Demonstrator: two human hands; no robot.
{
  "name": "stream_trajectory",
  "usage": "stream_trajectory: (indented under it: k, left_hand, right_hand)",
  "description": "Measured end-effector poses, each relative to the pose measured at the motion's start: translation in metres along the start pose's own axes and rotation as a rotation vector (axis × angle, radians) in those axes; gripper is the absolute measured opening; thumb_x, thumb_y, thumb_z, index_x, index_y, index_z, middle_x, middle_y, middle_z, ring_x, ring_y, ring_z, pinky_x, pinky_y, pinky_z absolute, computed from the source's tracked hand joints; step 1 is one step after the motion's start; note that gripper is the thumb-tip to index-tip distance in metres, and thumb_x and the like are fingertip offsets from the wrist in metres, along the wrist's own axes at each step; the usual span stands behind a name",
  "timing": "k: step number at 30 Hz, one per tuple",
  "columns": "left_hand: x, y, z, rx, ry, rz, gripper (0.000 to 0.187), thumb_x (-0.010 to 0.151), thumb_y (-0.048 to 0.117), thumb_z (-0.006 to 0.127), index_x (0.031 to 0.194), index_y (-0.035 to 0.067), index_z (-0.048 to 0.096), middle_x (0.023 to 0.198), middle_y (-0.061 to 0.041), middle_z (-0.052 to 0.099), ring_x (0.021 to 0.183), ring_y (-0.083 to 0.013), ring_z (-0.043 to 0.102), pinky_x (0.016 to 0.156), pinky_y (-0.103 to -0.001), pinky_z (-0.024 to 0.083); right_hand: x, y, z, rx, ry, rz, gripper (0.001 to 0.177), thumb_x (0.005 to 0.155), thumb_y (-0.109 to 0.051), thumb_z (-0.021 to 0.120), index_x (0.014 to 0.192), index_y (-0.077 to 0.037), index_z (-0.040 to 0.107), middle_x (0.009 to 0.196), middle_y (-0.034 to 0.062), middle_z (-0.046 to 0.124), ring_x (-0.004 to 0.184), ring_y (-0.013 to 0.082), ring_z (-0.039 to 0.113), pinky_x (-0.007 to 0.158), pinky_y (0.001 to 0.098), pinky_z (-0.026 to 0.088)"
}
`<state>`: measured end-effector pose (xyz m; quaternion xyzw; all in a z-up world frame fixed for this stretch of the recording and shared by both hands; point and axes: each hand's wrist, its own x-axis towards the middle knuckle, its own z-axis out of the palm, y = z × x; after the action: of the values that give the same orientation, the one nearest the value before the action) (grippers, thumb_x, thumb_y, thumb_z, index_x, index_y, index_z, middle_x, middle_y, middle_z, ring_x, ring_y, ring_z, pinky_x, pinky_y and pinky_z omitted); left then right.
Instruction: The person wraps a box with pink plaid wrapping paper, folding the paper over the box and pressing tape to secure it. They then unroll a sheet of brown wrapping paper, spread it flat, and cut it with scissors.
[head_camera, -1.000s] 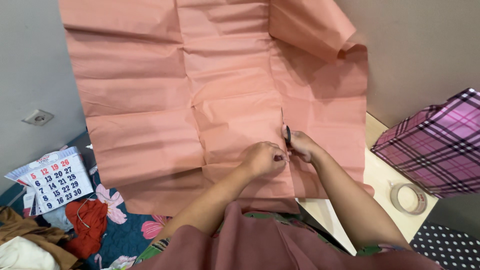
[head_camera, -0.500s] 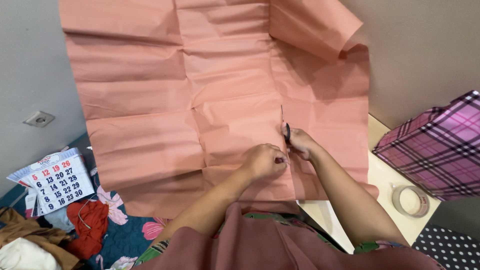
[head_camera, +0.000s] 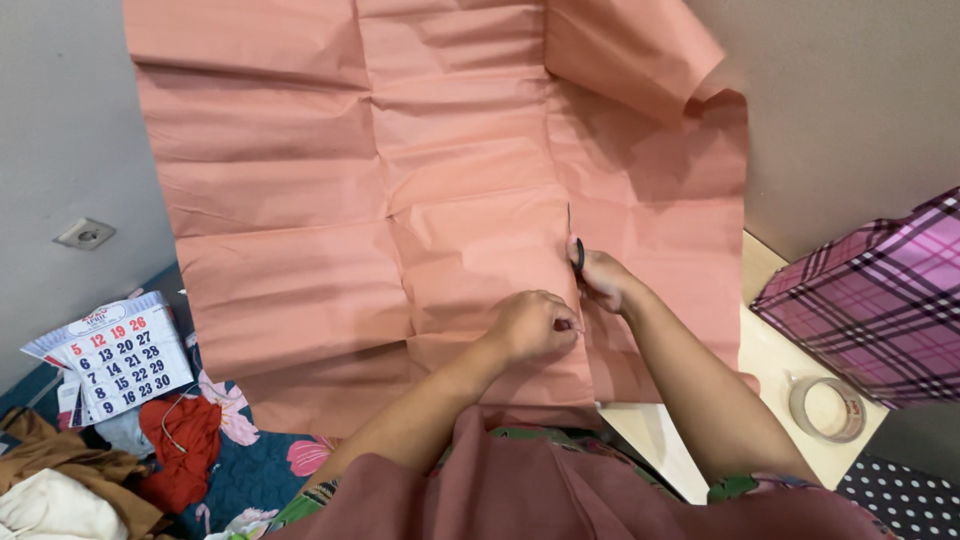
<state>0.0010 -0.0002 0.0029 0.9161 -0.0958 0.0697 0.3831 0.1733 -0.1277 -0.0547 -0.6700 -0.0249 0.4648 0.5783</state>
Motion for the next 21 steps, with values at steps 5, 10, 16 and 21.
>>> stream_trajectory:
  k: [5, 10, 16, 21]
  left_hand:
    - [0.0, 0.001, 0.0, 0.005, 0.044, 0.032, 0.013, 0.073, 0.025, 0.076, 0.083, 0.019, 0.081, 0.088, -0.002, 0.077, 0.086, -0.0235, 0.071, 0.082, -0.038, 0.057]
    - [-0.003, 0.004, -0.002, 0.019, 0.054, 0.018, 0.011, 0.072, 0.024, 0.076, 0.081, 0.019, 0.081, 0.087, -0.002, 0.076, 0.086, -0.0243, 0.071, 0.081, -0.038, 0.057]
    - [-0.001, 0.006, -0.005, 0.003, 0.083, 0.043, 0.011, 0.076, 0.024, 0.076, 0.084, 0.02, 0.081, 0.089, -0.002, 0.076, 0.086, -0.0241, 0.071, 0.082, -0.038, 0.057]
    - [0.0, 0.005, -0.005, 0.003, 0.072, 0.037, 0.01, 0.075, 0.024, 0.077, 0.082, 0.019, 0.081, 0.087, -0.002, 0.076, 0.085, -0.0247, 0.071, 0.081, -0.039, 0.056]
  right_hand:
    - [0.001, -0.005, -0.002, -0.016, 0.0, -0.015, 0.06, 0.087, -0.074, 0.057, 0.079, -0.015, 0.063, 0.068, -0.0017, 0.054, 0.058, 0.0127, 0.044, 0.054, 0.0285, 0.04]
    - [0.006, -0.012, -0.002, 0.004, -0.021, -0.02, 0.059, 0.085, -0.073, 0.058, 0.08, -0.015, 0.065, 0.068, -0.0026, 0.056, 0.058, 0.0118, 0.046, 0.054, 0.0277, 0.041]
    - [0.014, -0.016, -0.006, -0.036, 0.004, -0.025, 0.059, 0.084, -0.074, 0.06, 0.078, -0.015, 0.062, 0.065, -0.001, 0.053, 0.055, 0.0135, 0.045, 0.052, 0.0283, 0.041]
    - [0.019, -0.025, -0.007, -0.059, -0.007, -0.031, 0.062, 0.085, -0.076, 0.06, 0.076, -0.014, 0.06, 0.065, -0.0013, 0.053, 0.056, 0.0129, 0.046, 0.052, 0.0281, 0.042]
